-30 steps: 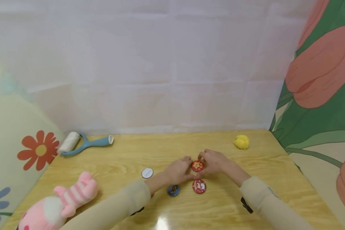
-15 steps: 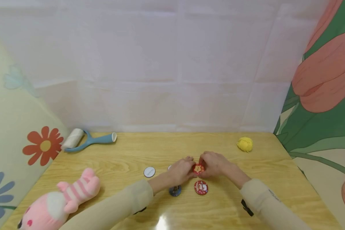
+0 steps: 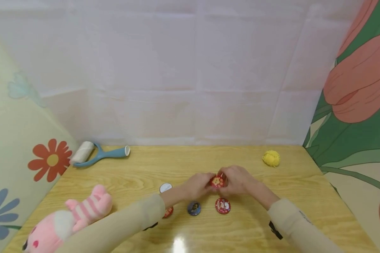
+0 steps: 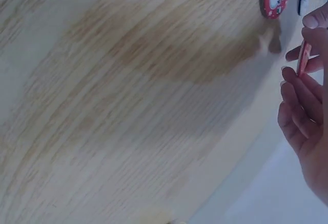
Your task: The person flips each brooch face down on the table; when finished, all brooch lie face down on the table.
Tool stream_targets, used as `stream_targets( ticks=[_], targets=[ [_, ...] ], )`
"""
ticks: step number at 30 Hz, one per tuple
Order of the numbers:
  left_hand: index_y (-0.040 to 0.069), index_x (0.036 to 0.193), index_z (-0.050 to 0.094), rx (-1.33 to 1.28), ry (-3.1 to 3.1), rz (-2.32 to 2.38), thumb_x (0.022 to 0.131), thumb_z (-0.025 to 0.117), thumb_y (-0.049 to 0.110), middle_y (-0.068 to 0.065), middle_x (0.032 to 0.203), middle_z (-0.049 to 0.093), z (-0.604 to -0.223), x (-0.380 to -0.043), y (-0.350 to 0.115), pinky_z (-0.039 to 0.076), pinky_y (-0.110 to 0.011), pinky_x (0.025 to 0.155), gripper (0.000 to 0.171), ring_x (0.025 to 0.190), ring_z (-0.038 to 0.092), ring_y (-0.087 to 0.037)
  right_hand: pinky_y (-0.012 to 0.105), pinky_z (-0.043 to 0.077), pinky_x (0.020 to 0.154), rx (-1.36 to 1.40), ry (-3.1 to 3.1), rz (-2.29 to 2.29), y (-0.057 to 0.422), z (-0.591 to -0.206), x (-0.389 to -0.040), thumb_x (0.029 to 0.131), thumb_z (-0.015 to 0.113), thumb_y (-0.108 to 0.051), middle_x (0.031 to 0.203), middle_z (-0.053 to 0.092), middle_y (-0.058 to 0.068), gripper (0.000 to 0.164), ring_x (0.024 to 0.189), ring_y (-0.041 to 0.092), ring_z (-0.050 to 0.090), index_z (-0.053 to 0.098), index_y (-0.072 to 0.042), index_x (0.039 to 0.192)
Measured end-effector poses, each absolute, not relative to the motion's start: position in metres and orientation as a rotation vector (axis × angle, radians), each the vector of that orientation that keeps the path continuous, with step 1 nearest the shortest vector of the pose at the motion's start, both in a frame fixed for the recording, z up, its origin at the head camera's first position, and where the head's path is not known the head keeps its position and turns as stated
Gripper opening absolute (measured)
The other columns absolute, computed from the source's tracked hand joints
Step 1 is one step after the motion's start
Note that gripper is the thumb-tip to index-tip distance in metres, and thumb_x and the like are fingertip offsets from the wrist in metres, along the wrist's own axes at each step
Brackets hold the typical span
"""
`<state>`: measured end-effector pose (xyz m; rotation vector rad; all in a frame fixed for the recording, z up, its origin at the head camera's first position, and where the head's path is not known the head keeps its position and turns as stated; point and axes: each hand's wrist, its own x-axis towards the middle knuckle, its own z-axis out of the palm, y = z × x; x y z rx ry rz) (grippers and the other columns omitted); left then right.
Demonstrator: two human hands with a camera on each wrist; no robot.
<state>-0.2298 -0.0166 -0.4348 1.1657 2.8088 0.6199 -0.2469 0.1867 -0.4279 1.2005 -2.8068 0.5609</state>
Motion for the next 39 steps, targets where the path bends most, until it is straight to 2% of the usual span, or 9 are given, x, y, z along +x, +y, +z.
stream_targets(
  ticks=[2, 8, 15, 20, 23, 27, 29, 34, 39],
  targets=[
    [0.003, 0.106, 0.062, 1.222, 2.791, 0.653, 0.093, 0.067, 0.021, -0.005, 0.092, 0.067, -0.430, -0.233, -0.021, 0.051, -0.017, 0.073, 0.022, 0.084, 0.065, -0.015, 0.022, 0.051, 0.063, 1.210, -2.776, 0.587, 0.186, -0.425, -0.248, 0.077, 0.080, -0.037, 0.084, 0.067, -0.005, 0.041, 0.072, 0.007, 0.060, 0.067, -0.006, 0.102],
    [0.003, 0.100, 0.062, 1.357, 2.807, 0.629, 0.091, 0.069, 0.017, -0.007, 0.089, 0.069, -0.410, -0.240, -0.027, 0.053, -0.020, 0.073, 0.018, 0.083, 0.068, -0.019, 0.022, 0.052, 0.064, 1.258, -2.660, 0.609, 0.185, -0.412, -0.253, 0.077, 0.081, -0.026, 0.087, 0.068, -0.003, 0.038, 0.075, 0.012, 0.063, 0.068, -0.005, 0.105],
    [0.003, 0.101, 0.062, 1.291, 2.854, 0.525, 0.089, 0.072, 0.019, -0.007, 0.088, 0.069, -0.380, -0.245, -0.029, 0.054, -0.024, 0.070, 0.023, 0.083, 0.067, -0.020, 0.025, 0.054, 0.066, 1.283, -2.608, 0.584, 0.181, -0.390, -0.260, 0.081, 0.078, -0.025, 0.092, 0.070, 0.002, 0.037, 0.080, 0.018, 0.066, 0.068, -0.003, 0.110],
    [0.002, 0.102, 0.061, 1.314, 2.846, 0.436, 0.091, 0.069, 0.020, -0.008, 0.088, 0.068, -0.360, -0.248, -0.029, 0.054, -0.024, 0.068, 0.023, 0.082, 0.068, -0.020, 0.026, 0.053, 0.064, 1.281, -2.543, 0.574, 0.181, -0.378, -0.260, 0.081, 0.079, -0.026, 0.092, 0.071, 0.001, 0.038, 0.079, 0.012, 0.065, 0.069, -0.003, 0.110],
    [0.001, 0.103, 0.059, 1.361, 2.850, 0.427, 0.091, 0.069, 0.018, -0.009, 0.091, 0.067, -0.348, -0.250, -0.028, 0.055, -0.027, 0.072, 0.023, 0.086, 0.067, -0.022, 0.029, 0.053, 0.060, 1.313, -2.446, 0.604, 0.183, -0.370, -0.262, 0.079, 0.081, -0.021, 0.089, 0.070, 0.001, 0.038, 0.077, 0.010, 0.063, 0.069, -0.002, 0.109],
    [0.000, 0.116, 0.055, 1.387, 2.857, 0.487, 0.091, 0.069, 0.014, -0.011, 0.102, 0.065, -0.335, -0.252, -0.027, 0.054, -0.027, 0.081, 0.032, 0.096, 0.065, -0.024, 0.031, 0.054, 0.061, 1.356, -2.333, 0.631, 0.185, -0.360, -0.265, 0.076, 0.083, -0.015, 0.092, 0.071, 0.005, 0.039, 0.078, 0.013, 0.064, 0.069, 0.000, 0.110],
    [0.000, 0.122, 0.053, 1.383, 2.849, 0.526, 0.091, 0.068, 0.012, -0.011, 0.105, 0.065, -0.333, -0.252, -0.026, 0.053, -0.025, 0.083, 0.036, 0.099, 0.065, -0.024, 0.027, 0.053, 0.058, 1.376, -2.307, 0.608, 0.186, -0.357, -0.266, 0.077, 0.083, -0.014, 0.092, 0.071, 0.008, 0.041, 0.073, 0.014, 0.063, 0.069, 0.002, 0.112],
    [-0.002, 0.121, 0.057, 1.317, 2.859, 0.571, 0.094, 0.065, 0.012, -0.012, 0.108, 0.068, -0.335, -0.250, -0.025, 0.053, -0.019, 0.081, 0.032, 0.099, 0.067, -0.022, 0.018, 0.043, 0.047, 1.434, -2.276, 0.600, 0.188, -0.358, -0.265, 0.082, 0.077, -0.007, 0.086, 0.070, 0.011, 0.040, 0.058, 0.010, 0.051, 0.066, 0.008, 0.117],
    [-0.001, 0.120, 0.057, 1.159, 2.955, 0.544, 0.095, 0.064, 0.014, -0.012, 0.108, 0.068, -0.336, -0.246, -0.022, 0.054, -0.020, 0.078, 0.030, 0.096, 0.068, -0.022, 0.029, 0.056, 0.061, 1.405, -2.221, 0.626, 0.185, -0.364, -0.263, 0.089, 0.065, 0.003, 0.093, 0.070, 0.015, 0.027, 0.073, 0.019, 0.065, 0.066, 0.007, 0.116]
  ],
)
